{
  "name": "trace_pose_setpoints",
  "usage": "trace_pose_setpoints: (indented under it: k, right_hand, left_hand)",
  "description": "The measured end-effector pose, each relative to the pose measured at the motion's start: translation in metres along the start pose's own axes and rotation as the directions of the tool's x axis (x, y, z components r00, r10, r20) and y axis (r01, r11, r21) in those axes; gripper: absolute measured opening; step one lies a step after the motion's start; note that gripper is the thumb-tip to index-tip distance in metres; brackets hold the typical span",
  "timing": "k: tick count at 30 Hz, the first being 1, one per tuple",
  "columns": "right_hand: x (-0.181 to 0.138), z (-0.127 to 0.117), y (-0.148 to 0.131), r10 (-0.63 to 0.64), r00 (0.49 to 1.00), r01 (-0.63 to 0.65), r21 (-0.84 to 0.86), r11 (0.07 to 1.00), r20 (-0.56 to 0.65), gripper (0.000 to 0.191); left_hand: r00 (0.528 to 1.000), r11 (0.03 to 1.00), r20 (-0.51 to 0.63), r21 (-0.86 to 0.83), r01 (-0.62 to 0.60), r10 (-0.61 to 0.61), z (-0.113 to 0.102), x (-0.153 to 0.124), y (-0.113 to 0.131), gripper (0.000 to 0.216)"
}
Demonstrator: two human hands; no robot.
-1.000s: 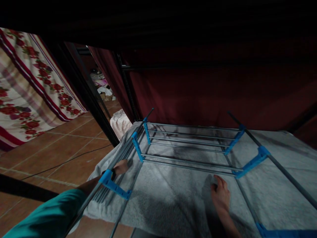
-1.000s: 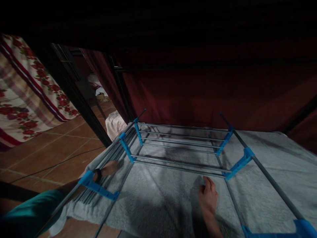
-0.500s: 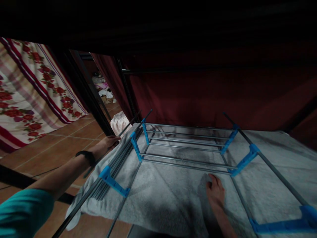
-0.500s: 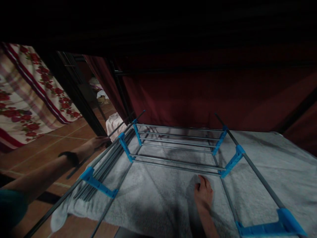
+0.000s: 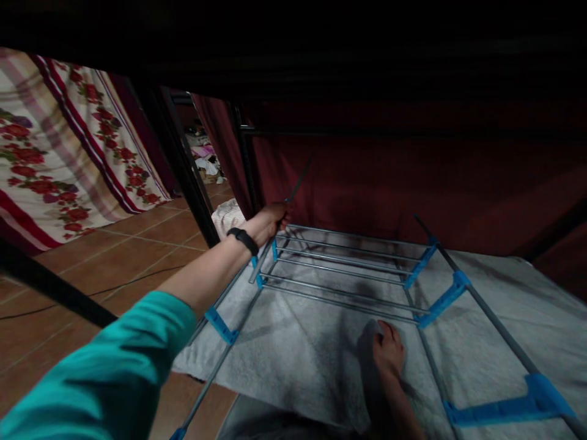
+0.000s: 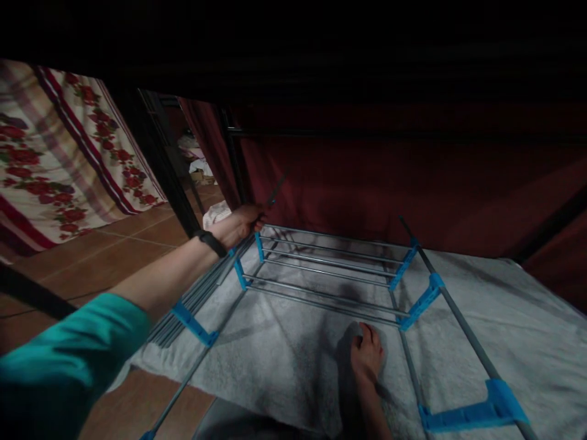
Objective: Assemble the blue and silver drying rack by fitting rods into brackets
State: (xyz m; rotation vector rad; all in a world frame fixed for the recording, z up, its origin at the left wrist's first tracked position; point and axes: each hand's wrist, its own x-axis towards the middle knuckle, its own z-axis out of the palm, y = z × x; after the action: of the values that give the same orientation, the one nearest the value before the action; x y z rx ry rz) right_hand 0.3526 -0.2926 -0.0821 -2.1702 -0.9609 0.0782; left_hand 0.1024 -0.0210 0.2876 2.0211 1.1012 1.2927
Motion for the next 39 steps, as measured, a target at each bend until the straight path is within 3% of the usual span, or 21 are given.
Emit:
trace_pose_setpoints:
  k: [3,4,7,9,11,15,20,24,27,30,32,35,39]
  right_hand:
    - [-0.001,0.0,0.0,-0.026,0.999,0.026,0.0,1.0,-0.024,0.047]
    - [-0.001,0.0,0.0,-0.038,0.999,0.038,0.001,0.999,-0.031,0.047]
    - [0.0,0.002,0.003,-0.067,0.997,0.068,0.012,0.998,-0.037,0.045]
    - [0.002,0.004,0.007,-0.072,0.996,0.073,0.028,0.997,-0.044,0.044]
    - [0.004,0.007,0.012,-0.071,0.996,0.073,0.05,0.996,-0.047,0.043]
    - [0.009,0.01,0.019,-0.06,0.997,0.066,0.119,0.991,-0.057,0.046]
    - [0.01,0.005,0.017,0.052,0.994,-0.013,0.363,0.932,-0.099,0.047]
    - [0.008,0.0,0.004,0.218,0.973,-0.136,0.585,0.799,-0.072,0.037]
    - [0.005,-0.004,-0.005,0.315,0.949,-0.223,0.747,0.626,0.019,0.033]
    - [0.001,-0.01,-0.012,0.385,0.904,-0.32,0.89,0.325,0.184,0.034]
    - [0.0,-0.017,-0.015,0.382,0.882,-0.365,0.912,0.187,0.275,0.033]
    - [0.0,-0.028,-0.018,0.387,0.856,-0.397,0.915,0.068,0.343,0.031]
    - [0.005,-0.036,-0.017,0.418,0.851,-0.368,0.929,0.045,0.317,0.034]
  left_hand:
    - [0.987,0.987,0.105,-0.099,0.13,-0.12,0.05,-0.034,0.004,0.035]
    - [0.97,0.949,0.144,-0.22,0.226,-0.197,0.064,-0.051,0.004,0.03]
    - [0.959,0.926,0.186,-0.272,0.261,-0.215,0.093,-0.113,-0.004,0.026]
    - [0.976,0.952,0.15,-0.241,0.19,-0.156,0.099,-0.156,-0.018,0.019]
    - [0.974,0.987,0.204,-0.103,0.121,-0.098,0.096,-0.192,-0.037,0.019]
    - [0.953,0.986,0.29,0.163,0.047,-0.093,0.08,-0.235,-0.079,0.015]
    - [0.931,0.951,0.366,0.284,-0.12,0.008,0.071,-0.253,-0.11,0.021]
    - [0.914,0.938,0.405,0.304,-0.167,0.031,0.076,-0.259,-0.123,0.03]
    - [0.899,0.923,0.437,0.333,-0.194,0.031,0.078,-0.261,-0.136,0.037]
    - [0.877,0.894,0.48,0.38,-0.237,0.028,0.079,-0.262,-0.152,0.045]
    - [0.87,0.879,0.493,0.404,-0.252,0.023,0.08,-0.262,-0.162,0.048]
    - [0.867,0.867,0.497,0.418,-0.271,0.031,0.081,-0.264,-0.176,0.049]
    - [0.865,0.855,0.496,0.413,-0.315,0.079,0.083,-0.266,-0.192,0.047]
